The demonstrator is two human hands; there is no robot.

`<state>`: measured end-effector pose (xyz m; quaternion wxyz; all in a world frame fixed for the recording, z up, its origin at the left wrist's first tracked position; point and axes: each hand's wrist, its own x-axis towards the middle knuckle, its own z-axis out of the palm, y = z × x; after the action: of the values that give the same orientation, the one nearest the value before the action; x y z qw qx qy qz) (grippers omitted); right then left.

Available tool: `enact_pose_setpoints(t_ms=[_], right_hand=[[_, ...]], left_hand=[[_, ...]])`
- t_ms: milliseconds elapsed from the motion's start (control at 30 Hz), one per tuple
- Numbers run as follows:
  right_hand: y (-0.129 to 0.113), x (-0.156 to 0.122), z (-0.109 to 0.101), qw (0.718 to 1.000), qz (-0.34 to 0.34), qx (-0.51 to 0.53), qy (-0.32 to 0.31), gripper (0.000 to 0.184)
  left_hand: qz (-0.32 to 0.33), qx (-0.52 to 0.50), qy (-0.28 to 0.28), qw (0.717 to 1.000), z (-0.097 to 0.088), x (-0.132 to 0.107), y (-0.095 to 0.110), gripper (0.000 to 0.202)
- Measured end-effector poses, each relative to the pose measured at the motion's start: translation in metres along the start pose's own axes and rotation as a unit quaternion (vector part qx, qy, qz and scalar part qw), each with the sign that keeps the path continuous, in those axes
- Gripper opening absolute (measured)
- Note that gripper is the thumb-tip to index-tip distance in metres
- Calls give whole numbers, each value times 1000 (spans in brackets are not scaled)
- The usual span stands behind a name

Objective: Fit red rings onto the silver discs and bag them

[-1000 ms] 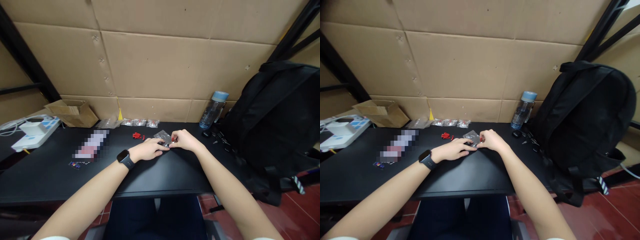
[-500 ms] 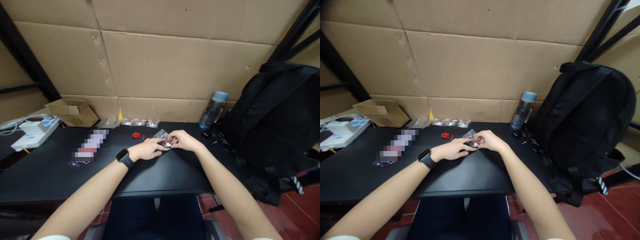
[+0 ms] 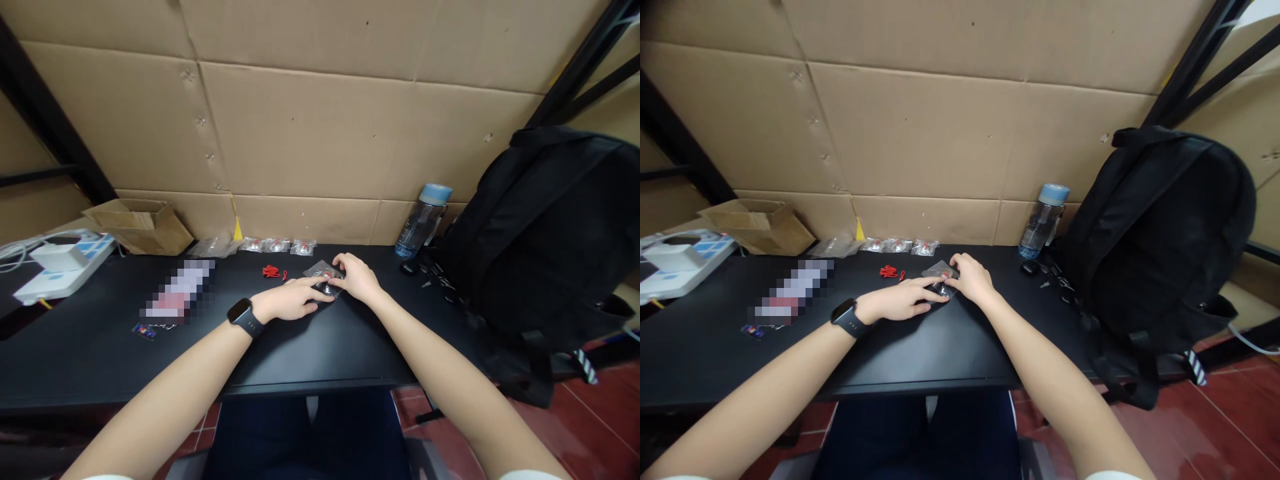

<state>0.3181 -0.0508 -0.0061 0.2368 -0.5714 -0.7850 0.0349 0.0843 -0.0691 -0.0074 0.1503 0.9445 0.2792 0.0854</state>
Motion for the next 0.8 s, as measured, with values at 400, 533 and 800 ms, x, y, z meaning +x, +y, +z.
enact_pose_setpoints(t_ms=[400,533,800], right_hand=[[-8,-1,14,999,0,-32,42,23],[-6,-2,3,989,-125,69,-23,35],[9,1,-2,972,-194,123,-56,28]], left_hand=[[-74,53,-36,995,-18,-9,-2,51],[-63,75,16,995,-26,-14,-17,45],[-122,130,163,970,-16,-5,-13,28]])
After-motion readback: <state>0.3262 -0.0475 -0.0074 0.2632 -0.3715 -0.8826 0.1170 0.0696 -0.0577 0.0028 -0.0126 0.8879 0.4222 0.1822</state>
